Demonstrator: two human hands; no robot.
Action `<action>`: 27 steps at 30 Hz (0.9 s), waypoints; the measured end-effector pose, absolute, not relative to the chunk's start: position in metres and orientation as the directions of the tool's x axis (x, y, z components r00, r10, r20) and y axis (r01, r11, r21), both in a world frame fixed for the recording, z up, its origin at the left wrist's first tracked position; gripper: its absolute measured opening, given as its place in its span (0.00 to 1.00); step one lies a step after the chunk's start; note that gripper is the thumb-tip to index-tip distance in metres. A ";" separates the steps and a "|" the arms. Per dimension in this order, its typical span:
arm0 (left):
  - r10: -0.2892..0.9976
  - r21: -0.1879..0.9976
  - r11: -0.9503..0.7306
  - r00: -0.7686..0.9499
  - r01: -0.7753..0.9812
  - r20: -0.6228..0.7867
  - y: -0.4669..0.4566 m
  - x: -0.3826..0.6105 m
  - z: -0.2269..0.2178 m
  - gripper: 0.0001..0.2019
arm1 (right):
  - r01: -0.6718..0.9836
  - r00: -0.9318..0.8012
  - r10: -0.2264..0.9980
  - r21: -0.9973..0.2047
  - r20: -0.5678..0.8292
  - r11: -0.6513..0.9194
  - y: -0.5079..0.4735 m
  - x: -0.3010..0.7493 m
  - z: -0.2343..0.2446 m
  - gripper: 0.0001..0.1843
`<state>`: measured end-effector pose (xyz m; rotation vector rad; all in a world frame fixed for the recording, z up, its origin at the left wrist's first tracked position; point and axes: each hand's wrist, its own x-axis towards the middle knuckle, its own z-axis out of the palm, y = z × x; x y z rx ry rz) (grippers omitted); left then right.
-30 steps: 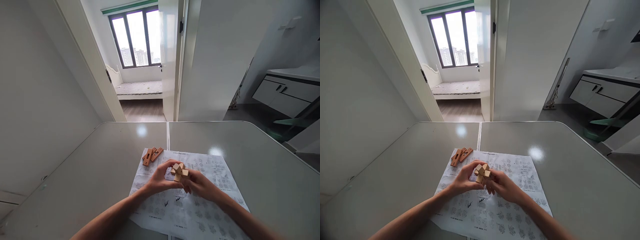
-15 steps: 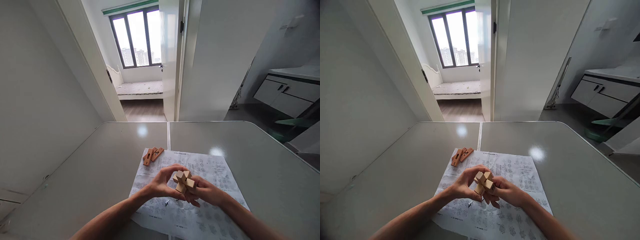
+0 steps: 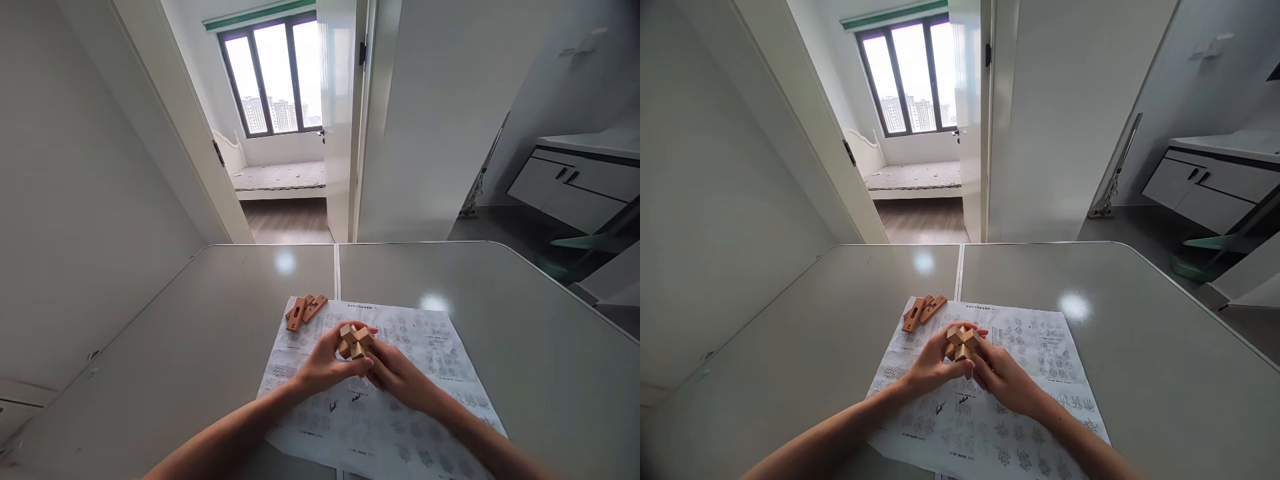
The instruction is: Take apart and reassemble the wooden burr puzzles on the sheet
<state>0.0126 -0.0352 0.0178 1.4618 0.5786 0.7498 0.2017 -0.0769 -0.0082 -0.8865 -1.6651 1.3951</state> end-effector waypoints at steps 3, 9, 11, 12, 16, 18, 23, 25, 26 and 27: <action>0.730 0.988 -0.017 0.674 -0.155 0.118 -0.038 0.013 0.020 0.29 | 0.002 -0.474 0.874 -0.993 0.103 0.118 -0.082 0.200 0.000 0.24; 0.701 0.979 0.030 0.702 -0.200 0.121 -0.043 0.020 0.020 0.29 | 0.051 -0.349 0.921 -0.977 0.176 0.206 -0.088 0.192 0.003 0.30; 0.703 0.980 0.018 0.700 -0.196 0.127 -0.044 0.022 0.022 0.30 | 0.029 -0.350 0.923 -0.983 0.161 0.183 -0.088 0.191 0.000 0.32; 0.707 0.981 0.007 0.695 -0.194 0.132 -0.044 0.023 0.024 0.30 | 0.009 -0.353 0.924 -0.987 0.146 0.159 -0.088 0.190 -0.002 0.33; 0.725 0.981 -0.008 0.674 -0.195 0.139 -0.045 0.023 0.029 0.30 | -0.079 -0.356 0.930 -0.995 0.088 0.064 -0.088 0.188 -0.006 0.32; 0.730 0.979 0.008 0.670 -0.205 0.134 -0.046 0.022 0.028 0.30 | -0.121 -0.358 0.931 -0.992 0.072 0.030 -0.089 0.187 -0.006 0.32; 0.749 0.972 0.048 0.653 -0.229 0.116 -0.045 0.023 0.022 0.31 | -0.259 -0.421 0.907 -0.956 -0.013 -0.134 -0.090 0.182 -0.006 0.34; 0.751 0.971 0.047 0.649 -0.233 0.119 -0.044 0.023 0.021 0.31 | -0.311 -0.466 0.884 -0.929 -0.032 -0.198 -0.091 0.181 -0.005 0.36; 0.752 0.970 0.043 0.647 -0.239 0.126 -0.044 0.023 0.021 0.30 | -0.343 -0.484 0.874 -0.911 -0.036 -0.228 -0.091 0.180 -0.004 0.36; 0.754 0.969 0.034 0.643 -0.244 0.136 -0.044 0.022 0.021 0.30 | -0.379 -0.501 0.864 -0.888 -0.039 -0.260 -0.091 0.179 -0.003 0.36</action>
